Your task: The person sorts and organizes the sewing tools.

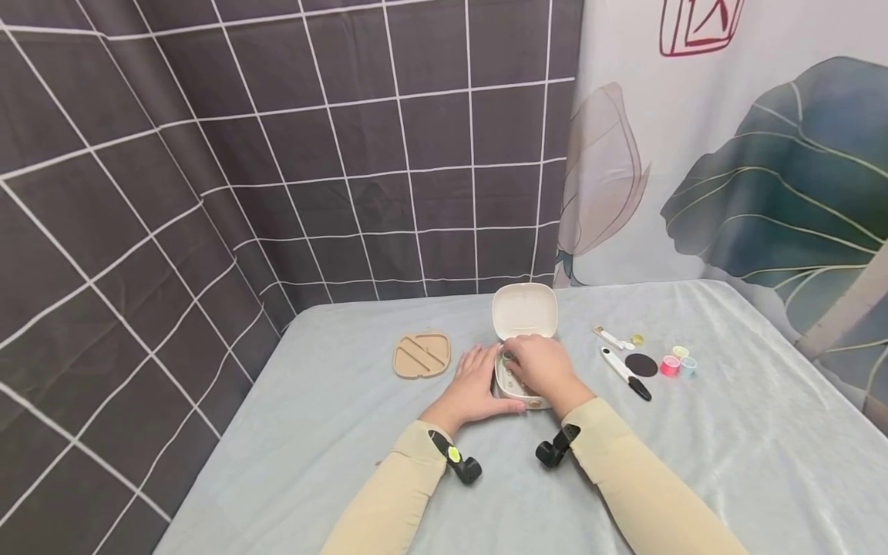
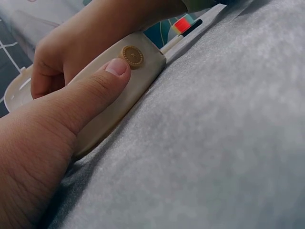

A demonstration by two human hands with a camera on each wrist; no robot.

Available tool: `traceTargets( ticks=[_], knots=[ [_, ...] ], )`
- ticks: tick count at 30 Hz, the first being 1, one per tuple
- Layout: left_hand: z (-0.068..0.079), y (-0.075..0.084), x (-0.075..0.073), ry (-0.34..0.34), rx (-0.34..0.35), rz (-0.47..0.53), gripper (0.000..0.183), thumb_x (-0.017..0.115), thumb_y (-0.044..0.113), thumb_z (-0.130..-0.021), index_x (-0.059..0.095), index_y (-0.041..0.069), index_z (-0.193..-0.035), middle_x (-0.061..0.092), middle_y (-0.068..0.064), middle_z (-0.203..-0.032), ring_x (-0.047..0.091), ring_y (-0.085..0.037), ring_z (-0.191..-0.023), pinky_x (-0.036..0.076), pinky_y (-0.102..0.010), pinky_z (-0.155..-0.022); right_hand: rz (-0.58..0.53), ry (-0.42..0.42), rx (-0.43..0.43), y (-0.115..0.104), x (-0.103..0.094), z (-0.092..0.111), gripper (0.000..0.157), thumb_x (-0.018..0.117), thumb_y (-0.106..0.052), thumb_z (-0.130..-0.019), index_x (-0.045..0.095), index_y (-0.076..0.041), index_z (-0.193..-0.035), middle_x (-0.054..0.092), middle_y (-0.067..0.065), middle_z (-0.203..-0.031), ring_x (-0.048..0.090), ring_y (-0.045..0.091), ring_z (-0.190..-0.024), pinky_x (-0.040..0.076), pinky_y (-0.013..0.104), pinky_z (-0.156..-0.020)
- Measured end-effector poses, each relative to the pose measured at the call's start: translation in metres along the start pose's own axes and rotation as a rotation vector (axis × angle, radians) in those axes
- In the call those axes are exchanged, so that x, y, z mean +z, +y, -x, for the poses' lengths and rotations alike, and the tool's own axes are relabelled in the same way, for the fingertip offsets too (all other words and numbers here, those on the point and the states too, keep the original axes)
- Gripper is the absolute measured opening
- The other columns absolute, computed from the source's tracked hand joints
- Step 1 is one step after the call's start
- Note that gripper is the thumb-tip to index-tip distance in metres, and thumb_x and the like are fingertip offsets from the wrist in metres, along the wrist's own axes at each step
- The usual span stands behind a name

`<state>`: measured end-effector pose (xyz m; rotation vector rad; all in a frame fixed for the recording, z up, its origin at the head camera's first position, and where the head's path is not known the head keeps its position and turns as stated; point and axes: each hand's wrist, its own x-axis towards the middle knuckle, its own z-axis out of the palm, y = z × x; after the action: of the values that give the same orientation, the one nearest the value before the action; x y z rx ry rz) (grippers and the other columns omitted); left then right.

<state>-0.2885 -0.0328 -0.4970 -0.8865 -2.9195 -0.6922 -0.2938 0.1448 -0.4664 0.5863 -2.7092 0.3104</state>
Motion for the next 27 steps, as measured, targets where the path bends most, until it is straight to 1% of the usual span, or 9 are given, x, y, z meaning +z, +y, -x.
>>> traceTargets(
  ticks=[7, 13, 17, 20, 23, 25, 27],
  knots=[
    [-0.001, 0.002, 0.001, -0.005, -0.004, -0.002, 0.116, 0.073, 0.071, -0.077, 0.019, 0.012, -0.162, 0.027, -0.013, -0.164, 0.014, -0.031, -0.155, 0.006, -0.044, -0.126, -0.011, -0.006, 0.044, -0.003, -0.002, 0.003, 0.017, 0.079, -0.025, -0.088, 0.071, -0.016, -0.099, 0.074, 0.002, -0.091, 0.072, 0.028, -0.085, 0.057, 0.049, -0.069],
    [-0.002, 0.002, 0.001, -0.009, -0.008, -0.002, 0.117, 0.073, 0.071, -0.077, 0.018, 0.013, -0.162, 0.027, -0.012, -0.165, 0.014, -0.030, -0.154, 0.006, -0.044, -0.126, -0.022, -0.004, 0.043, -0.003, -0.004, 0.005, 0.018, 0.079, -0.024, -0.088, 0.070, -0.015, -0.101, 0.074, 0.003, -0.092, 0.071, 0.029, -0.086, 0.057, 0.050, -0.070],
    [-0.002, 0.002, 0.001, -0.013, -0.011, 0.001, 0.117, 0.073, 0.071, -0.077, 0.017, 0.014, -0.162, 0.027, -0.012, -0.165, 0.014, -0.030, -0.154, 0.006, -0.044, -0.126, -0.032, -0.018, 0.054, -0.003, -0.007, 0.005, 0.022, 0.079, -0.025, -0.087, 0.071, -0.015, -0.105, 0.074, 0.002, -0.090, 0.071, 0.028, -0.084, 0.056, 0.050, -0.069],
    [-0.003, 0.001, 0.002, -0.017, -0.015, -0.004, 0.118, 0.073, 0.072, -0.077, 0.017, 0.014, -0.162, 0.027, -0.012, -0.165, 0.014, -0.029, -0.155, 0.005, -0.043, -0.126, -0.052, -0.040, 0.078, -0.002, -0.012, 0.005, 0.027, 0.079, -0.026, -0.087, 0.070, -0.016, -0.110, 0.073, 0.000, -0.089, 0.070, 0.026, -0.081, 0.056, 0.048, -0.068],
    [-0.002, 0.000, 0.002, -0.011, -0.016, 0.000, 0.118, 0.073, 0.072, -0.076, 0.017, 0.013, -0.162, 0.028, -0.013, -0.164, 0.015, -0.029, -0.154, 0.006, -0.043, -0.126, -0.105, -0.059, 0.102, 0.001, -0.019, 0.005, 0.030, 0.078, -0.027, -0.088, 0.069, -0.016, -0.115, 0.073, 0.000, -0.089, 0.068, 0.025, -0.080, 0.055, 0.047, -0.066],
    [-0.002, 0.000, 0.002, -0.006, -0.017, 0.003, 0.119, 0.073, 0.073, -0.076, 0.018, 0.013, -0.162, 0.029, -0.013, -0.163, 0.016, -0.030, -0.154, 0.006, -0.043, -0.126, -0.135, -0.063, 0.103, 0.005, -0.026, 0.006, 0.029, 0.076, -0.027, -0.089, 0.069, -0.016, -0.116, 0.073, 0.000, -0.092, 0.069, 0.025, -0.081, 0.055, 0.047, -0.067],
    [-0.002, 0.000, 0.001, -0.002, -0.017, 0.009, 0.120, 0.073, 0.074, -0.075, 0.018, 0.012, -0.162, 0.030, -0.014, -0.163, 0.017, -0.030, -0.154, 0.007, -0.043, -0.126, -0.151, -0.054, 0.082, 0.013, -0.033, 0.008, 0.028, 0.073, -0.027, -0.091, 0.070, -0.014, -0.116, 0.074, 0.001, -0.094, 0.069, 0.026, -0.083, 0.055, 0.047, -0.069]
  ],
)
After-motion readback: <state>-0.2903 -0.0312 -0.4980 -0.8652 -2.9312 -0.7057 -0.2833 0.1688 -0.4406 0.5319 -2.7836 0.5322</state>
